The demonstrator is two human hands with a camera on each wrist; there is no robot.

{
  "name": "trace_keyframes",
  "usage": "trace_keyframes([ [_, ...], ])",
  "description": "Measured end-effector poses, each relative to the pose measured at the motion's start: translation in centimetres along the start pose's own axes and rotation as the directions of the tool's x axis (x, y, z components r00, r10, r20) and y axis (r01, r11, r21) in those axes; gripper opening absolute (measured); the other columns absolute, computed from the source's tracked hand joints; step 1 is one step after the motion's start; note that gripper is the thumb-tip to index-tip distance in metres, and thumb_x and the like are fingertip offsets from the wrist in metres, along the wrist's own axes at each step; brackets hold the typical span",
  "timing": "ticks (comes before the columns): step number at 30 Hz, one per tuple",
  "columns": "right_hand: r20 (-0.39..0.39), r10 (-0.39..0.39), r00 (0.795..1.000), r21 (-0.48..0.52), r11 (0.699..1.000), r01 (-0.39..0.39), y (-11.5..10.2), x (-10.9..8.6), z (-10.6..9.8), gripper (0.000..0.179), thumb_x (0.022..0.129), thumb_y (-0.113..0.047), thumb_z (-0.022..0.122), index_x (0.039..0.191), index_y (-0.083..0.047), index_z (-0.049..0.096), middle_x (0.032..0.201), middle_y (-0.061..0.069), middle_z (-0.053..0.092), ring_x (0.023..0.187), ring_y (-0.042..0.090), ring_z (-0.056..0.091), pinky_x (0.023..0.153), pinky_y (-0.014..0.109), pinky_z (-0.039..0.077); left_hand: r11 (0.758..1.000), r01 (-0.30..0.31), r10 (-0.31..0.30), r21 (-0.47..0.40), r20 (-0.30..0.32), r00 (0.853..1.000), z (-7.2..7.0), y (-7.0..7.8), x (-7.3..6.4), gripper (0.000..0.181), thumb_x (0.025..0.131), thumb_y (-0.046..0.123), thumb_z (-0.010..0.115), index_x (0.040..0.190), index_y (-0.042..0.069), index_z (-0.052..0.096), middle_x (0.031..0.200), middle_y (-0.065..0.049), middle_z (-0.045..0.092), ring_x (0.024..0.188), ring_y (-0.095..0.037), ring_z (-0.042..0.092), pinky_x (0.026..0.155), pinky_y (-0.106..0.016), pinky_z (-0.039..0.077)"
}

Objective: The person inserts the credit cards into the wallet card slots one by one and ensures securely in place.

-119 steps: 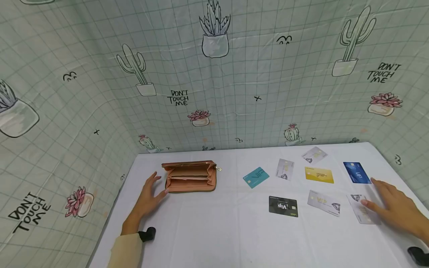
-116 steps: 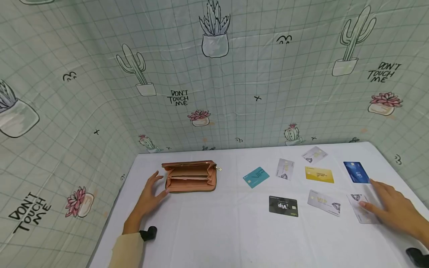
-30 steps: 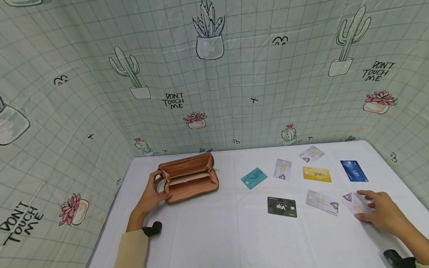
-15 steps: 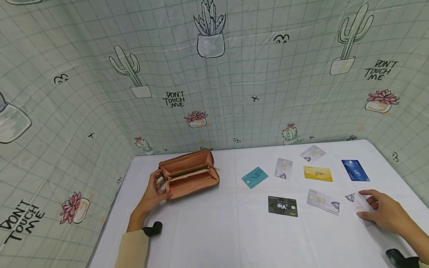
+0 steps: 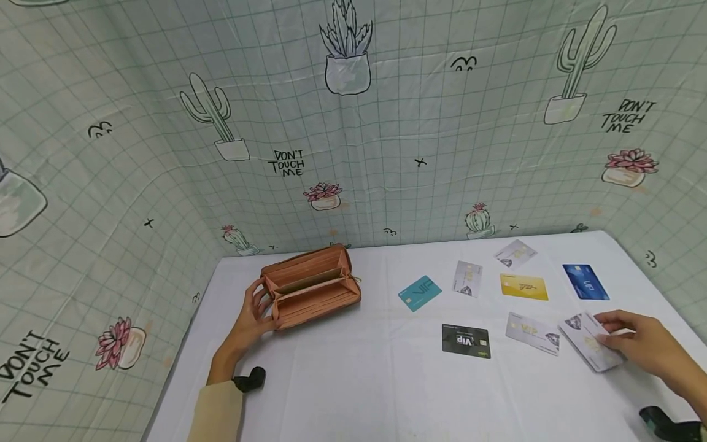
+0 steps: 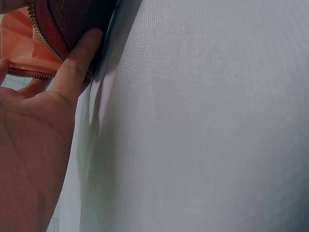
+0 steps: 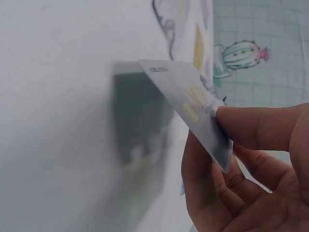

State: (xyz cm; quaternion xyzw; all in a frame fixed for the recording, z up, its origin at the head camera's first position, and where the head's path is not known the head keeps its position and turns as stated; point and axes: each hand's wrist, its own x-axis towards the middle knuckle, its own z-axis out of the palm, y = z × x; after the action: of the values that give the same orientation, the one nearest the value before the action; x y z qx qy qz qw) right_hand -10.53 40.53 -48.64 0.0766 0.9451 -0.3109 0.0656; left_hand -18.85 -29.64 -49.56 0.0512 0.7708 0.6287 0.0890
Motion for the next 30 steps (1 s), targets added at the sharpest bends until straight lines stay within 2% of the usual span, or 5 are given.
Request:
trace_keyframes([
  [12,0.007,-0.036,0.999,0.044,0.998,0.036,-2.5,0.4,-0.8,0.045,0.096,-0.003,0.068,0.131,0.022,0.055,0.109,0.032,0.065,0.094,0.04,0.067,0.062,0.022,0.05,0.998,-0.035,0.038,-0.054,0.056,0.998,-0.4,-0.2,-0.4,0.114,0.084,-0.015,0.071,0.168,0.011,-0.001,0.175,-0.025,0.003,0.16,-0.047,0.006,0.098,-0.013,0.044],
  [15,0.017,-0.045,0.999,0.057,0.997,0.044,-3.4,0.4,-0.9,0.044,0.097,-0.003,0.067,0.132,0.021,0.055,0.111,0.031,0.065,0.095,0.038,0.067,0.063,0.023,0.051,0.998,-0.037,0.04,-0.055,0.062,0.997,-0.4,-0.3,-0.5,0.114,0.083,-0.015,0.07,0.168,0.012,0.0,0.175,-0.024,0.004,0.16,-0.045,0.007,0.099,-0.012,0.043],
  [22,0.044,-0.105,0.993,0.082,0.991,0.102,-5.3,0.7,-1.0,0.041,0.1,-0.003,0.066,0.132,0.02,0.056,0.113,0.031,0.065,0.101,0.044,0.068,0.065,0.022,0.05,0.999,-0.028,0.03,-0.045,0.063,0.998,-0.4,-0.2,-0.6,0.113,0.084,-0.015,0.07,0.168,0.011,0.0,0.174,-0.024,0.008,0.157,-0.042,0.012,0.098,-0.013,0.044],
  [30,0.042,-0.155,0.987,0.101,0.983,0.15,-7.7,1.5,-0.6,0.039,0.1,-0.005,0.066,0.132,0.017,0.058,0.116,0.029,0.066,0.103,0.042,0.068,0.068,0.021,0.051,0.998,-0.03,0.034,-0.049,0.089,0.995,-0.3,-0.4,-0.5,0.114,0.083,-0.014,0.07,0.169,0.012,0.0,0.175,-0.022,0.008,0.158,-0.041,0.011,0.098,-0.015,0.044],
])
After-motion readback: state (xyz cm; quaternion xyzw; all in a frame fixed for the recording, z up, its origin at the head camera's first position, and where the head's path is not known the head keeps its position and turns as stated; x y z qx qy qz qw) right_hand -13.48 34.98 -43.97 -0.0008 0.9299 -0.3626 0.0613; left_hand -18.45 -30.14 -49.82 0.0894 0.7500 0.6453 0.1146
